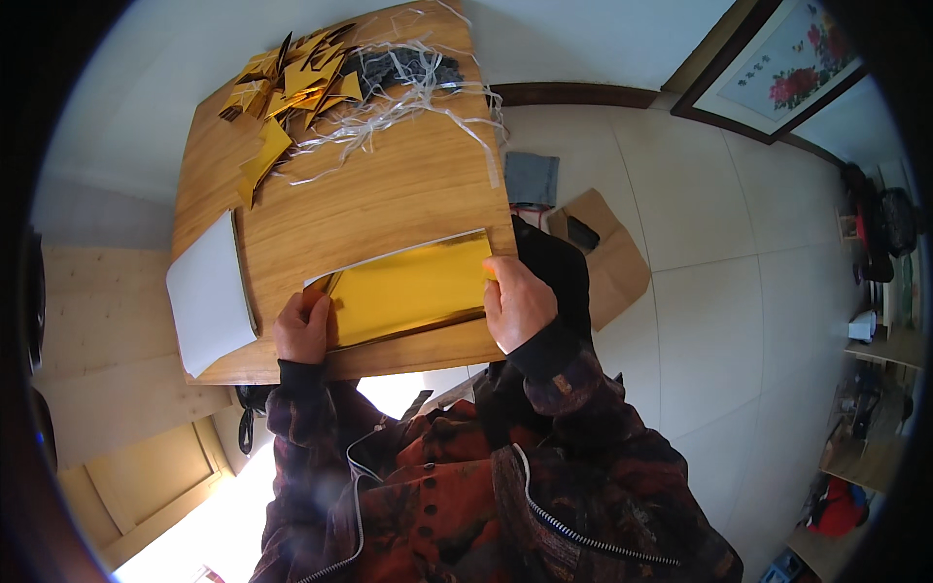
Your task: The person folds a yellow sheet of paper on a wooden table, making multiple creases and shaping it into a compact form. They then place the folded piece aside and pick up another sheet to repeat the process.
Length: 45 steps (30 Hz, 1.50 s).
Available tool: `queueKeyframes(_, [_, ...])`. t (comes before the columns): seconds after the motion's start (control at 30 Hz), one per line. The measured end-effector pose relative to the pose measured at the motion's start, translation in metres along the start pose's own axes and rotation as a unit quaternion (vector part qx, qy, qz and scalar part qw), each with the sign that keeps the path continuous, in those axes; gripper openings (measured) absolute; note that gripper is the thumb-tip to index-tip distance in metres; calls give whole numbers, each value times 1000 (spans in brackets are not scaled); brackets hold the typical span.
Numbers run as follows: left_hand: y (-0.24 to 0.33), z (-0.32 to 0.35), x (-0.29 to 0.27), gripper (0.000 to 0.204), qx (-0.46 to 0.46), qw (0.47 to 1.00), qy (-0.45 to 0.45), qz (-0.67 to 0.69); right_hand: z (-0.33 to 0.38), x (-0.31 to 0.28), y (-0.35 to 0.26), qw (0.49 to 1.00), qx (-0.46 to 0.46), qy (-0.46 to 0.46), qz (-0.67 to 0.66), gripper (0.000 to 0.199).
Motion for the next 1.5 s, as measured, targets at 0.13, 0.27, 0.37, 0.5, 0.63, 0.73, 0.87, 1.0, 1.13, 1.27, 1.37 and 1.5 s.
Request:
queueKeyframes(0.13, [-4,-1,2,17,-38,999,-11,18,2,0,-1,1000,0,12,8,21])
queueKeyframes(0.27, [1,1,0,17,1,1000,9,4,2,0,-1,1000,-2,19,12,23])
queueKeyframes(0.37, [2,0,0,17,4,1000,10,12,1,0,-2,1000,-4,24,19,27])
queueKeyframes(0.5, [0,1,-1,17,-8,1000,4,-2,-1,-1,-5,999,-13,28,31,34])
queueKeyframes(0.63, [-2,0,-1,18,11,1000,11,-12,-1,0,-5,999,18,-5,34,36])
queueKeyframes(0.73, [-3,0,0,17,9,1000,11,-13,-2,1,-4,998,32,-25,44,37])
queueKeyframes(0.87, [-4,0,0,16,-10,1000,3,-1,-3,1,-5,997,36,-32,52,38])
queueKeyframes(1.0, [0,0,-1,17,3,1000,4,-17,-4,3,-5,997,36,-36,61,39])
queueKeyframes(1.13, [3,-1,-1,18,9,1000,6,-15,-3,4,-3,997,25,-32,71,40])
queueKeyframes(1.27, [8,1,-2,19,7,1000,5,-20,-5,4,-5,997,-4,-12,82,43])
queueKeyframes(1.37, [14,0,-2,20,25,1000,12,-15,-4,4,-4,997,25,-33,69,41])
queueKeyframes(1.5, [14,0,-2,20,28,999,15,-27,-5,4,-5,996,41,-47,63,40])
Point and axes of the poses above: each hand's wrist, its own z-axis away from the middle knuckle, its own x-axis out of the palm, y = z × x, the point moved 6 cm from there along -z, towards the middle knuckle, and after that the axes turned 1 degree about z, right-handed, at the moved point
